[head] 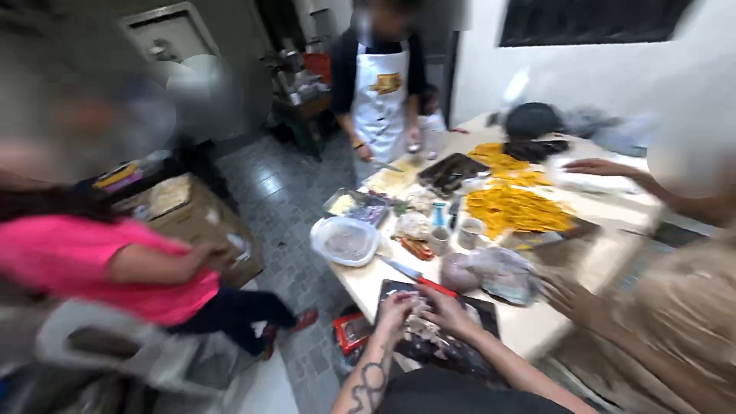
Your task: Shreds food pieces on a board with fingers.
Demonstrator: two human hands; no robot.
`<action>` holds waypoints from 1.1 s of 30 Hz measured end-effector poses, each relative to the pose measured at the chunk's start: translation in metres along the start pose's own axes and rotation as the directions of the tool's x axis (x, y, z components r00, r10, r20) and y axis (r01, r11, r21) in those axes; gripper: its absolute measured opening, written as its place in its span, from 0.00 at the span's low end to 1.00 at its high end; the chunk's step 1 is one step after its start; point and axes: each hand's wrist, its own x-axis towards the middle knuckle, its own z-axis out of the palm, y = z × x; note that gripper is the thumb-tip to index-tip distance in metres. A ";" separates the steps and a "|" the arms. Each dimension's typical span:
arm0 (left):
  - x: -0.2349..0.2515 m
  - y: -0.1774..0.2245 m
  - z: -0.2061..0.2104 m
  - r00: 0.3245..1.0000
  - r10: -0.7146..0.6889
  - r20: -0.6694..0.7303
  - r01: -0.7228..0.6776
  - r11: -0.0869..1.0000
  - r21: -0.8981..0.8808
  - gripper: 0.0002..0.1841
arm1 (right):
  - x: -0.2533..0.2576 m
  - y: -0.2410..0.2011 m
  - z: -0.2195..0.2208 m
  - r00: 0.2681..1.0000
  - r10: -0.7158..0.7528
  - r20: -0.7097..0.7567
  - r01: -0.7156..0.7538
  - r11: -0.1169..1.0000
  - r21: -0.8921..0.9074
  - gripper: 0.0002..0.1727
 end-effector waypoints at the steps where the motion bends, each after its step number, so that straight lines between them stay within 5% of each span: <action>1: -0.004 0.001 -0.002 1.000 -0.012 0.003 0.012 1.000 0.020 0.16 | -0.001 -0.003 0.003 1.000 -0.025 0.012 0.026 1.000 -0.017 0.37; 7: -0.018 0.010 -0.008 1.000 0.014 -0.020 -0.016 0.995 -0.099 0.14 | -0.007 -0.016 0.019 0.928 -0.353 -0.121 0.335 0.931 -0.145 0.19; 17: -0.017 -0.002 -0.015 0.999 0.050 0.002 -0.048 0.971 -0.233 0.12 | 0.005 -0.010 0.026 0.910 -0.365 -0.196 0.331 0.925 -0.184 0.14; 33: -0.011 0.005 -0.010 0.999 -0.005 0.040 0.010 0.989 -0.145 0.09 | -0.002 -0.007 0.033 0.887 -0.326 -0.326 0.283 0.943 -0.173 0.12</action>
